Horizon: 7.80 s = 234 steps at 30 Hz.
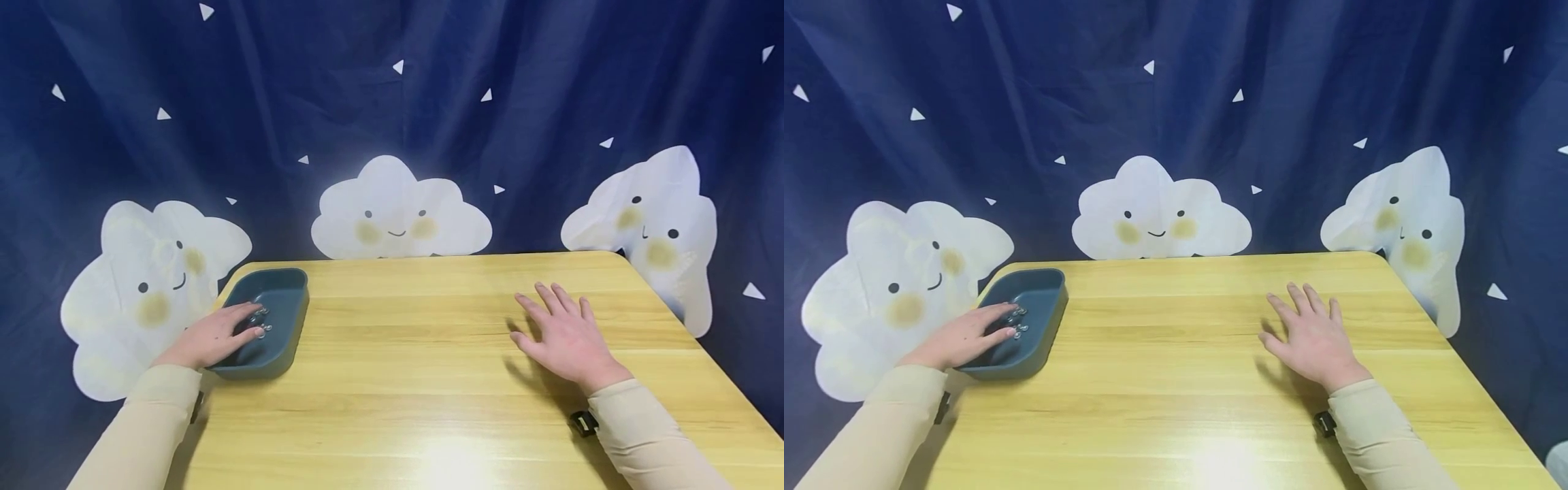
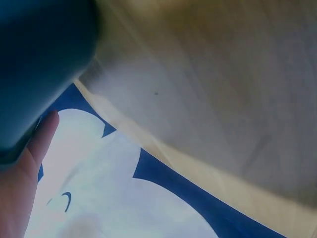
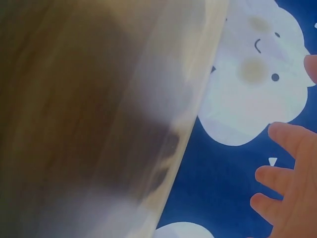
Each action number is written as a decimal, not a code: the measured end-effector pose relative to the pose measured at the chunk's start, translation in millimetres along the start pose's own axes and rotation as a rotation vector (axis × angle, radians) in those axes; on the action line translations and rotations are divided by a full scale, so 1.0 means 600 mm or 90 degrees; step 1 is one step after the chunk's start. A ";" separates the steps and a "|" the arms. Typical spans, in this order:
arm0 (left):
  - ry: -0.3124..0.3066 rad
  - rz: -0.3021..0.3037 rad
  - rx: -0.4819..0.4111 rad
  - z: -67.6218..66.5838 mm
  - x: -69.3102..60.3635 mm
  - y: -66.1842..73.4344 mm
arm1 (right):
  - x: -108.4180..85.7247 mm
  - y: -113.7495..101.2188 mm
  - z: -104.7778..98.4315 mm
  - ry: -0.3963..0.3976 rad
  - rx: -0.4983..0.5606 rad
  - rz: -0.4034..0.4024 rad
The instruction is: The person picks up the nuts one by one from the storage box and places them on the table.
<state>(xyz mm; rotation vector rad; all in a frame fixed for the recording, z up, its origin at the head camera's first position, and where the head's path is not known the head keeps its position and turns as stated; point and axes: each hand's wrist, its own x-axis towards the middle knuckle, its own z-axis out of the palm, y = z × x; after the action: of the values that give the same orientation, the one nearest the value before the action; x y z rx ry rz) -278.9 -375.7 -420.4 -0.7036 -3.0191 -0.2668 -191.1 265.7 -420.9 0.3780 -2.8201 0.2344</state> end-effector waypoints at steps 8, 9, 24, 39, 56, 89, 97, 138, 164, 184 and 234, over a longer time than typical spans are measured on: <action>-0.014 0.022 0.010 0.001 0.002 0.016 | 0.004 -0.005 -0.003 0.004 -0.019 -0.011; -0.013 0.028 0.009 0.001 0.003 0.019 | 0.003 -0.006 -0.003 0.002 -0.019 -0.010; -0.026 0.078 -0.005 -0.003 0.007 0.073 | -0.001 -0.012 -0.007 -0.013 -0.011 -0.007; -0.079 0.143 0.011 -0.004 0.020 0.161 | -0.005 -0.010 -0.001 -0.013 -0.002 -0.002; -0.066 0.267 0.049 0.020 0.025 0.241 | -0.005 -0.010 -0.005 -0.015 0.001 -0.004; -0.016 0.477 0.061 0.082 0.082 0.408 | 0.005 -0.028 -0.010 -0.002 0.012 -0.011; -0.025 0.464 0.060 0.086 0.095 0.433 | 0.021 -0.045 -0.015 0.001 0.035 -0.022; -0.073 0.436 0.002 0.092 0.109 0.450 | 0.166 -0.229 -0.018 -0.169 0.129 -0.143; -0.079 0.428 0.010 0.087 0.108 0.451 | 0.160 -0.226 0.062 -0.331 0.032 -0.145; -0.061 0.436 0.002 0.087 0.104 0.451 | 0.157 -0.232 0.074 -0.339 -0.018 -0.153; -0.056 0.434 -0.008 0.087 0.106 0.451 | 0.154 -0.162 -0.050 -0.118 0.095 -0.089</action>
<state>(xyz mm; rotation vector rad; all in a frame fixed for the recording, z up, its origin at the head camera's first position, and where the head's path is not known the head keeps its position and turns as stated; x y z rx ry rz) -216.1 -100.2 -424.7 -1.7005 -2.6325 -0.2253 -241.6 157.5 -353.0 0.6599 -2.9472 0.4009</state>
